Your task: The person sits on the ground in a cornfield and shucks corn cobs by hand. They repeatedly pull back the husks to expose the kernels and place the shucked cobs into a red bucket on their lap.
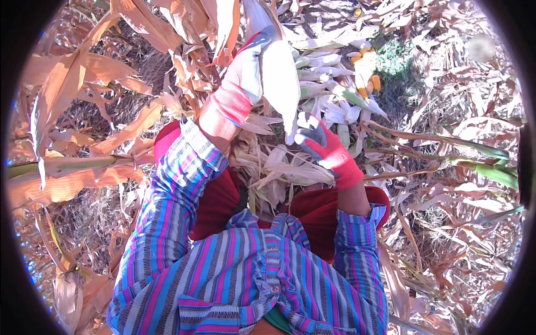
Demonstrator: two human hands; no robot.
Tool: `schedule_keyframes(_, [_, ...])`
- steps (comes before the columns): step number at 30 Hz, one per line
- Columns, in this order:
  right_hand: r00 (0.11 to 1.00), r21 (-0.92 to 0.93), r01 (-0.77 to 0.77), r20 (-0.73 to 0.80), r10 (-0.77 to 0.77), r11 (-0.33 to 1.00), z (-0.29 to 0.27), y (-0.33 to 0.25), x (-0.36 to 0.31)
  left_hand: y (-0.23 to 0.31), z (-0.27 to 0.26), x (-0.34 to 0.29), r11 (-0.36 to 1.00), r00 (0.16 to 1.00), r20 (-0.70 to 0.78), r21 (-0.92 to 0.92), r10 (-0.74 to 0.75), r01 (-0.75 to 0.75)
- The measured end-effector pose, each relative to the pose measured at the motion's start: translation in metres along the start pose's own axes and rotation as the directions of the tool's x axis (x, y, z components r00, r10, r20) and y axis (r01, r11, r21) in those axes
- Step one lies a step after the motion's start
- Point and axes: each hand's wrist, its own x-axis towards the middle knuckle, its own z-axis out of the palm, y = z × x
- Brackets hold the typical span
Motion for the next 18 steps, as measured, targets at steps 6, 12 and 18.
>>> schedule_keyframes(6, [0.967,0.817,-0.081,0.203,-0.153,0.571,0.01,-0.006,0.014,-0.026,0.002,-0.015,0.988,0.964,0.235,0.123,-0.122,0.095])
schedule_keyframes(12, [0.962,0.522,-0.158,0.272,0.012,0.838,0.03,-0.008,0.005,-0.036,-0.003,-0.023,0.971,0.918,0.319,0.116,-0.234,0.207])
schedule_keyframes(18, [0.904,-0.448,0.065,-0.351,-0.242,0.892,0.04,0.013,0.022,-0.05,-0.017,-0.019,0.962,0.957,0.289,0.257,0.015,-0.093])
